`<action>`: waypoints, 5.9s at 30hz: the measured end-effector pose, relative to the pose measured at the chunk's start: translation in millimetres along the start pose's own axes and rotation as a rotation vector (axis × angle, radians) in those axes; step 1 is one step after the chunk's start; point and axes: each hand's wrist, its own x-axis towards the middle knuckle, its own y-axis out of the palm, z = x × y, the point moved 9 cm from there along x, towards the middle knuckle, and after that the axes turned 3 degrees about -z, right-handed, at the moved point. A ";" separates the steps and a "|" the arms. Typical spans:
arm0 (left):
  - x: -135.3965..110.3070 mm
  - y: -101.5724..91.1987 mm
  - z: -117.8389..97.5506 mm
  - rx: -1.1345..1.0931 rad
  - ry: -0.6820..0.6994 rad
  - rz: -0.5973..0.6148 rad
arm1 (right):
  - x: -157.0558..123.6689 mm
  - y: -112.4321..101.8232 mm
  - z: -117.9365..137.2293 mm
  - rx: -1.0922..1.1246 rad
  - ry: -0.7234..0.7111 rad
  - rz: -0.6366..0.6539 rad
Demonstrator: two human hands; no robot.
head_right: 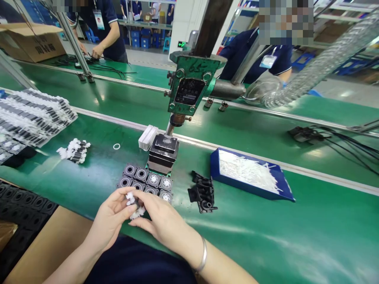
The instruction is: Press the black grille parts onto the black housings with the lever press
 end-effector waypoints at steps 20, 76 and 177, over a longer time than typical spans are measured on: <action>0.5 -43.4 -21.6 0.151 0.231 -0.235 | -1.5 -29.9 -9.3 -0.346 -0.168 -0.202; 57.0 -20.1 -95.8 1.287 0.696 -0.051 | 63.5 -23.7 -23.0 -0.532 -0.228 0.028; 32.2 -4.8 -91.3 1.233 0.681 0.136 | 38.7 -7.9 -12.3 -0.292 -0.053 -0.288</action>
